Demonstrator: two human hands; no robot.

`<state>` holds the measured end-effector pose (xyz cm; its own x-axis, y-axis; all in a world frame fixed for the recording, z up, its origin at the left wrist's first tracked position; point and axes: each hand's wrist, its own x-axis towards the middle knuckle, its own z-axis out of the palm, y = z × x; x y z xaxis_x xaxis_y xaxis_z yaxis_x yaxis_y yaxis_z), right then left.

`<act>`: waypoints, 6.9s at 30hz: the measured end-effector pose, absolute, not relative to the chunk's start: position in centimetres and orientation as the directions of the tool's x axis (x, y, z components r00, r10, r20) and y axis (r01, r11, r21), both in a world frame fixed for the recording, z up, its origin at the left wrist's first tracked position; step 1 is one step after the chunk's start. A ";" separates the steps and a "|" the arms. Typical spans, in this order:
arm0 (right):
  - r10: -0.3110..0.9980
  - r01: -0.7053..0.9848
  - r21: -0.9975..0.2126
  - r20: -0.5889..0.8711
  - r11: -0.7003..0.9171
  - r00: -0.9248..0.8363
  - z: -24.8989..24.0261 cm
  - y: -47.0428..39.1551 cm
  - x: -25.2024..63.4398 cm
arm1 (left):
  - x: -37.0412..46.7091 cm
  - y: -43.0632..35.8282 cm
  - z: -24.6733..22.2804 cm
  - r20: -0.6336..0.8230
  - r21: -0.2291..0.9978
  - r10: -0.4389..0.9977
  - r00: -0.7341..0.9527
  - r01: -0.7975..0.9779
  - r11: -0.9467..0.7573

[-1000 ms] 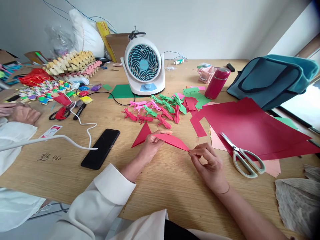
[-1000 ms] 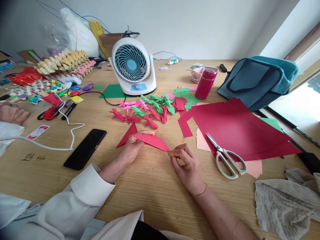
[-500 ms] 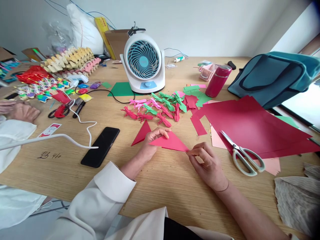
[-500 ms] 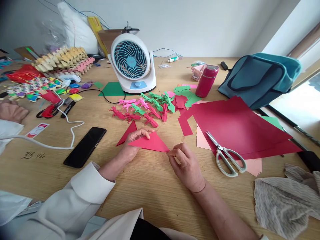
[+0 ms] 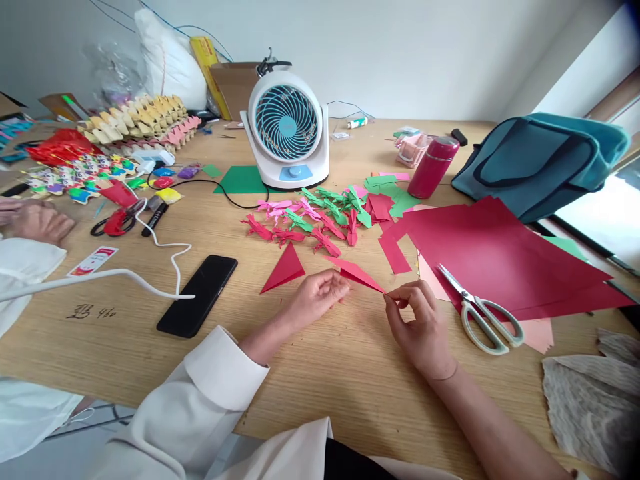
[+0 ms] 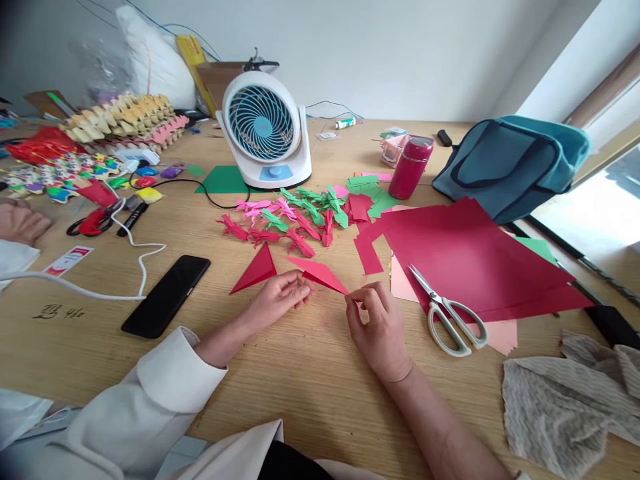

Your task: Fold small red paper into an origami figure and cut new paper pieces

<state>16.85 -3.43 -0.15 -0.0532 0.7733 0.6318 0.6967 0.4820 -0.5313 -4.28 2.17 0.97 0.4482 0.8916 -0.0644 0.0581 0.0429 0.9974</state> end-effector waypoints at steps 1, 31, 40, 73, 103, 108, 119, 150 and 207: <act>0.760 0.719 -0.478 0.641 0.504 -0.107 -0.2 -3.5 16.8 | -4.1 1.8 1.2 -0.073 0.997 0.875 0.479 0.056 0.052; 0.785 0.653 -0.587 0.620 0.479 -0.019 -0.3 -4.0 16.4 | -2.6 0.7 0.0 -0.177 0.984 0.903 0.390 0.073 0.162; 0.929 0.602 -0.733 0.369 0.315 -0.037 -1.9 -2.7 16.2 | -2.5 0.2 -0.7 -0.074 0.989 0.911 0.406 0.149 0.014; 0.992 -0.200 -0.975 -0.076 -0.096 -0.104 -0.6 -2.8 16.1 | -2.3 -0.9 0.3 0.107 0.902 0.868 0.485 0.320 -0.290; 0.988 -0.104 -0.990 -0.078 -0.092 -0.135 -0.5 -3.0 16.2 | -2.5 -0.8 0.0 0.269 0.792 0.816 0.512 0.365 -0.489; 0.992 -0.044 -0.996 -0.067 -0.072 -0.111 -0.7 -2.9 16.1 | -2.4 -0.9 0.1 0.255 0.817 0.822 0.509 0.341 -0.465; 0.987 -0.001 -0.999 -0.048 -0.049 -0.152 -0.2 -3.1 15.6 | -2.6 -0.6 0.8 0.301 0.823 0.868 0.396 0.352 -0.446; 0.978 0.188 -0.973 0.101 0.136 -0.183 -0.3 -3.2 15.9 | -2.9 0.0 0.7 0.278 0.828 0.871 0.405 0.358 -0.431; 0.997 -0.238 -0.969 0.073 0.072 0.004 -0.3 -2.8 15.6 | -2.9 0.8 0.5 0.040 0.988 0.895 0.444 0.116 -0.102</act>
<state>15.61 -2.83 -0.32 0.0040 0.9973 0.0727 -0.2375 0.0715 -0.9687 -2.91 0.83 0.50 0.4438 0.8952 0.0401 0.1159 -0.1017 0.9880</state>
